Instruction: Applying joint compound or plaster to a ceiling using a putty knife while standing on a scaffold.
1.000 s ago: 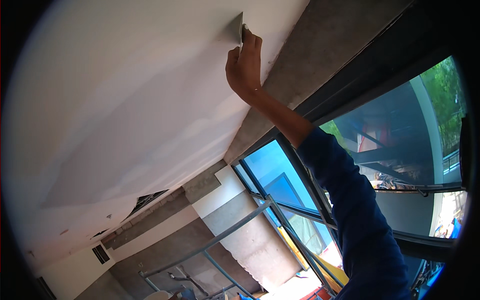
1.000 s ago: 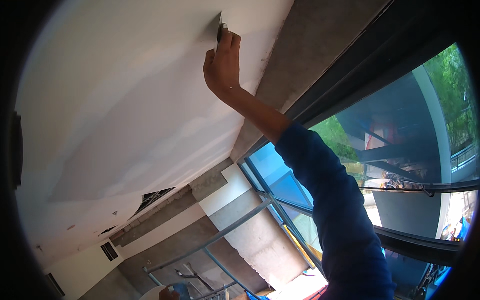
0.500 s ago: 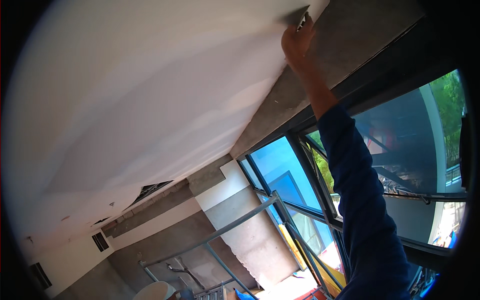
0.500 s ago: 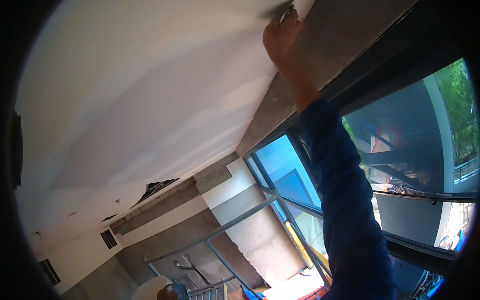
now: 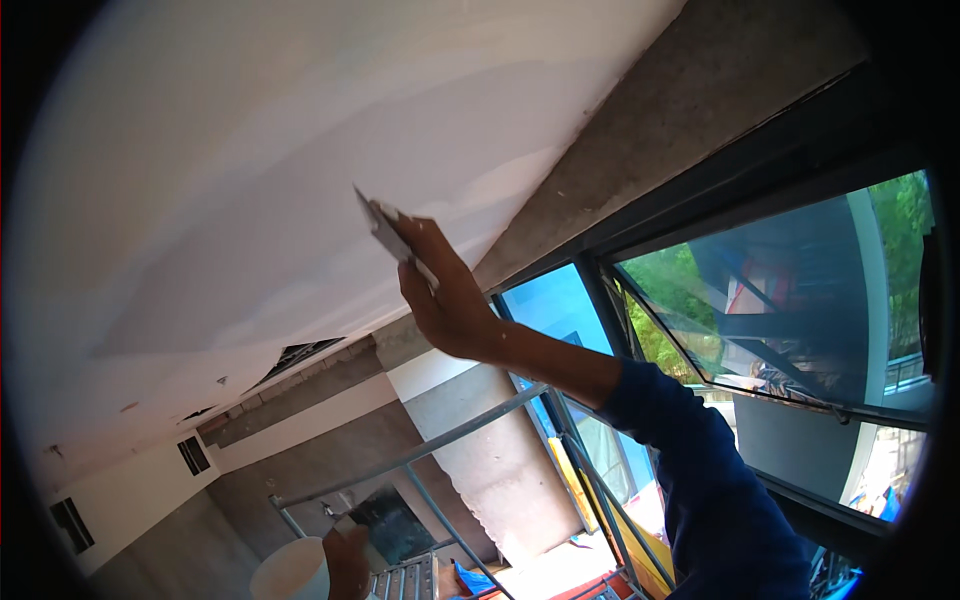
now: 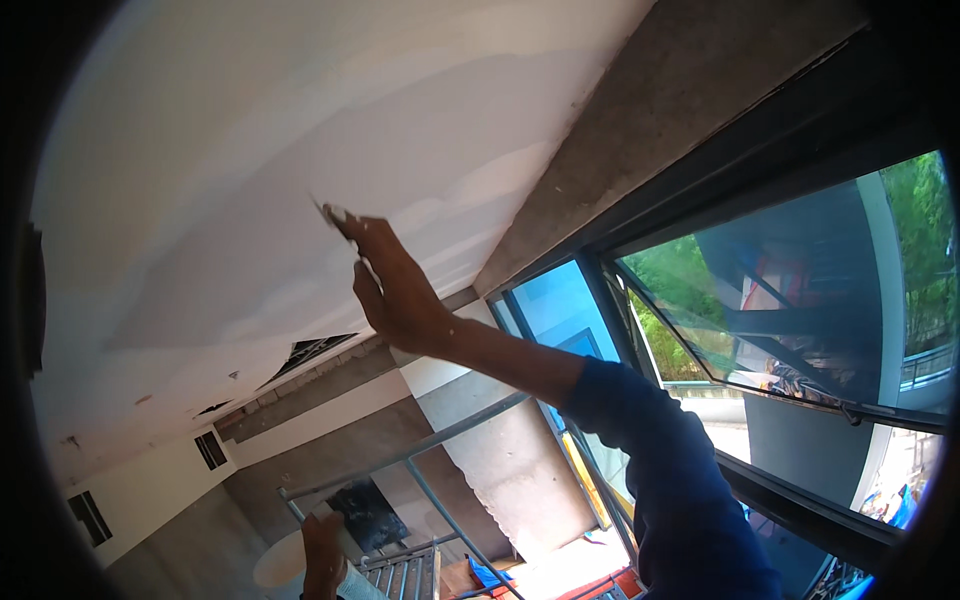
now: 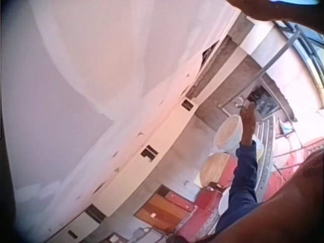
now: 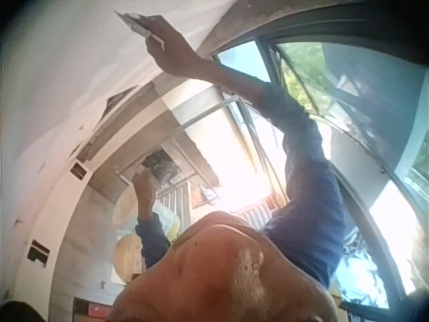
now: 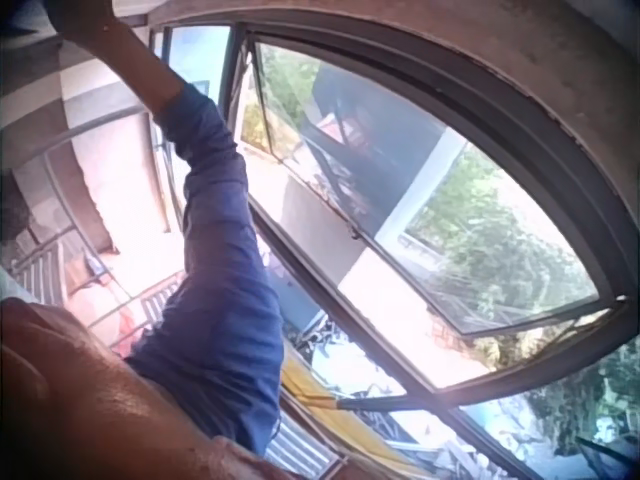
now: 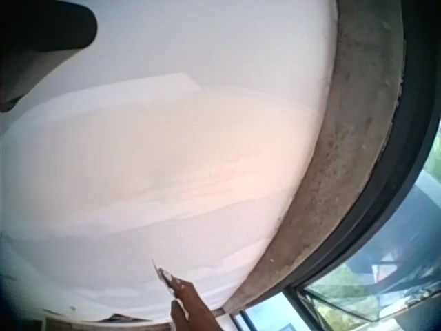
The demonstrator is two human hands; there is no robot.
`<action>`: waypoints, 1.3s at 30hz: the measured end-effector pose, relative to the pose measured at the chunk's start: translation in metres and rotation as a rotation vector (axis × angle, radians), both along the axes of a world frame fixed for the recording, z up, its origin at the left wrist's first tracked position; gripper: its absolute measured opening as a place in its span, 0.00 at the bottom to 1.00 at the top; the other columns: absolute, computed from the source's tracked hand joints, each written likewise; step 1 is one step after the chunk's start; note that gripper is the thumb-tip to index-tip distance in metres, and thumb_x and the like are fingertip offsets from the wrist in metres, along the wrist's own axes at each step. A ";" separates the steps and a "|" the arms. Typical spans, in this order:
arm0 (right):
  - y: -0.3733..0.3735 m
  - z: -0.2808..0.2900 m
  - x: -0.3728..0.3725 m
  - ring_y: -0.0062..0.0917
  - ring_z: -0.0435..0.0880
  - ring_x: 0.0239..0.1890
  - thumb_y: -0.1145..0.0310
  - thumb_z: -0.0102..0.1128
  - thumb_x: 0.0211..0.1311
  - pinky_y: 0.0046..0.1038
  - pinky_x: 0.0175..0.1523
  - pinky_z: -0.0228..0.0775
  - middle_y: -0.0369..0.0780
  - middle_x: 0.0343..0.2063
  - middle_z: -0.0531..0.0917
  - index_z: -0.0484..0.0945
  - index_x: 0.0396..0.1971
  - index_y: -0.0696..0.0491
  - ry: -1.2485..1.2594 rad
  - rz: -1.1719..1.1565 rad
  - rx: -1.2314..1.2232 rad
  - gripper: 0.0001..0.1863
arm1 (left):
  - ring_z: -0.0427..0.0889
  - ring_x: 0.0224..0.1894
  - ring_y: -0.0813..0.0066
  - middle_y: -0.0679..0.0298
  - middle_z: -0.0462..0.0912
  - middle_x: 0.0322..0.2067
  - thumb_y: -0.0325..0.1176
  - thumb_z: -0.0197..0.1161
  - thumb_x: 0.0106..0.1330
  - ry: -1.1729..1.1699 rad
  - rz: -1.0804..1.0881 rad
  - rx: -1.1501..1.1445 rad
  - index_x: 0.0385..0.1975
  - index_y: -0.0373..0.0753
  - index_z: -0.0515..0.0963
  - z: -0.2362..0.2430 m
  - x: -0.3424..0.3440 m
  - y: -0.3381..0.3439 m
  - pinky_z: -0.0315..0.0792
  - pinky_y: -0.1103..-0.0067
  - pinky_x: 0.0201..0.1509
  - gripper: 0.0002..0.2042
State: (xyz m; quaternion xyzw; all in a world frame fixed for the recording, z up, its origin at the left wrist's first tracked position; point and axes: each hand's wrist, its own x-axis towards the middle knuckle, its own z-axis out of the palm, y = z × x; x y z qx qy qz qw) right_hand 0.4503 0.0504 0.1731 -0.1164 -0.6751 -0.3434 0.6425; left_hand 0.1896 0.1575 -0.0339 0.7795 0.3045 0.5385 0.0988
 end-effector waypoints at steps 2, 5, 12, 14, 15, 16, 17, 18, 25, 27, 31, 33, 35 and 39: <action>0.003 -0.047 -0.001 0.31 0.73 0.47 0.84 0.41 0.58 0.27 0.45 0.68 0.48 0.53 0.65 0.56 0.61 0.53 -0.283 -0.050 0.115 0.29 | 0.81 0.34 0.60 0.51 0.81 0.32 0.31 0.50 0.59 -0.690 -1.051 -0.636 0.40 0.35 0.74 0.025 0.018 -0.016 0.75 0.70 0.36 0.12; -0.005 -0.118 -0.006 0.47 0.63 0.60 0.94 0.49 0.44 0.39 0.57 0.70 0.49 0.59 0.59 0.49 0.64 0.40 -0.436 0.096 -0.196 0.47 | 0.81 0.32 0.69 0.57 0.80 0.32 0.33 0.51 0.59 -0.854 -1.168 -0.917 0.39 0.37 0.73 0.053 0.044 -0.026 0.77 0.75 0.34 0.11; 0.027 -0.176 0.022 0.41 0.64 0.60 0.84 0.54 0.53 0.33 0.61 0.64 0.47 0.58 0.63 0.62 0.58 0.51 -0.235 -0.119 -0.454 0.31 | 0.83 0.31 0.73 0.59 0.82 0.32 0.32 0.51 0.60 -0.881 -1.205 -0.927 0.39 0.34 0.75 0.049 0.074 -0.040 0.79 0.80 0.29 0.12; 0.033 -0.196 0.046 0.41 0.66 0.58 0.87 0.50 0.50 0.34 0.60 0.62 0.47 0.57 0.65 0.61 0.59 0.52 -0.242 -0.371 -0.474 0.33 | 0.83 0.29 0.70 0.60 0.83 0.31 0.33 0.50 0.60 -0.913 -1.169 -0.856 0.40 0.34 0.74 0.054 0.083 -0.049 0.79 0.78 0.29 0.12; 0.029 -0.205 0.047 0.40 0.66 0.58 0.87 0.49 0.51 0.34 0.59 0.63 0.47 0.55 0.67 0.62 0.59 0.53 -0.070 -0.278 -0.628 0.32 | 0.83 0.33 0.70 0.59 0.82 0.34 0.33 0.50 0.61 -0.835 -1.172 -0.679 0.41 0.34 0.73 0.053 0.081 -0.047 0.78 0.76 0.34 0.13; 0.017 -0.206 0.048 0.33 0.70 0.56 0.83 0.47 0.55 0.30 0.58 0.65 0.45 0.52 0.72 0.62 0.57 0.56 0.101 -0.077 -0.694 0.27 | 0.81 0.38 0.71 0.58 0.79 0.39 0.32 0.50 0.61 -0.859 -1.097 -0.509 0.44 0.33 0.71 0.052 0.080 -0.039 0.76 0.76 0.42 0.14; 0.003 -0.204 0.050 0.29 0.74 0.53 0.81 0.47 0.57 0.28 0.55 0.68 0.44 0.49 0.74 0.64 0.55 0.58 0.261 0.255 -0.834 0.23 | 0.80 0.40 0.72 0.58 0.78 0.41 0.31 0.51 0.62 -0.830 -0.952 -0.350 0.46 0.32 0.70 0.055 0.080 -0.039 0.75 0.77 0.44 0.15; -0.008 -0.200 0.047 0.26 0.77 0.49 0.78 0.46 0.58 0.26 0.53 0.70 0.43 0.46 0.77 0.65 0.53 0.60 0.440 0.573 -0.944 0.21 | 0.79 0.42 0.73 0.59 0.77 0.43 0.31 0.51 0.62 -0.771 -0.821 -0.191 0.48 0.31 0.68 0.059 0.079 -0.035 0.73 0.77 0.47 0.16; -0.007 -0.228 0.024 0.27 0.82 0.37 0.75 0.51 0.58 0.25 0.44 0.77 0.42 0.36 0.79 0.70 0.45 0.63 0.638 0.892 -1.173 0.15 | 0.76 0.42 0.78 0.59 0.76 0.44 0.30 0.48 0.66 -0.647 -0.668 0.042 0.54 0.29 0.65 0.041 0.084 -0.035 0.70 0.81 0.48 0.18; 0.015 -0.252 0.034 0.28 0.81 0.38 0.74 0.52 0.58 0.25 0.43 0.76 0.42 0.38 0.78 0.71 0.44 0.62 0.560 0.556 -1.114 0.14 | 0.75 0.43 0.80 0.60 0.76 0.43 0.30 0.47 0.66 -0.519 -0.592 0.095 0.54 0.30 0.65 0.042 0.090 -0.044 0.68 0.82 0.50 0.18; 0.007 -0.221 0.019 0.31 0.81 0.39 0.75 0.51 0.57 0.28 0.43 0.77 0.44 0.39 0.75 0.68 0.44 0.63 0.617 0.551 -1.057 0.14 | 0.73 0.26 0.81 0.63 0.77 0.24 0.30 0.46 0.66 -0.076 -0.400 0.164 0.53 0.34 0.68 0.045 0.095 -0.051 0.69 0.81 0.33 0.17; 0.001 -0.212 0.045 0.31 0.82 0.39 0.76 0.51 0.56 0.32 0.44 0.79 0.45 0.38 0.78 0.66 0.46 0.63 0.785 0.619 -1.105 0.17 | 0.72 0.23 0.79 0.61 0.75 0.20 0.29 0.46 0.65 0.171 -0.399 0.067 0.53 0.33 0.68 0.049 0.106 -0.050 0.67 0.79 0.30 0.17; -0.012 -0.197 0.063 0.31 0.82 0.38 0.76 0.50 0.57 0.32 0.44 0.78 0.44 0.38 0.78 0.66 0.46 0.63 0.743 0.785 -0.999 0.16 | 0.71 0.18 0.72 0.55 0.71 0.16 0.29 0.48 0.62 0.431 -0.378 0.032 0.51 0.32 0.69 0.052 0.110 -0.054 0.66 0.76 0.25 0.17; -0.024 -0.143 0.096 0.26 0.78 0.44 0.75 0.51 0.57 0.30 0.50 0.72 0.40 0.40 0.78 0.67 0.48 0.60 0.671 0.775 -0.600 0.17 | 0.79 0.25 0.66 0.52 0.77 0.22 0.31 0.48 0.60 0.331 -0.291 -0.054 0.49 0.34 0.71 0.037 0.074 -0.042 0.72 0.74 0.32 0.17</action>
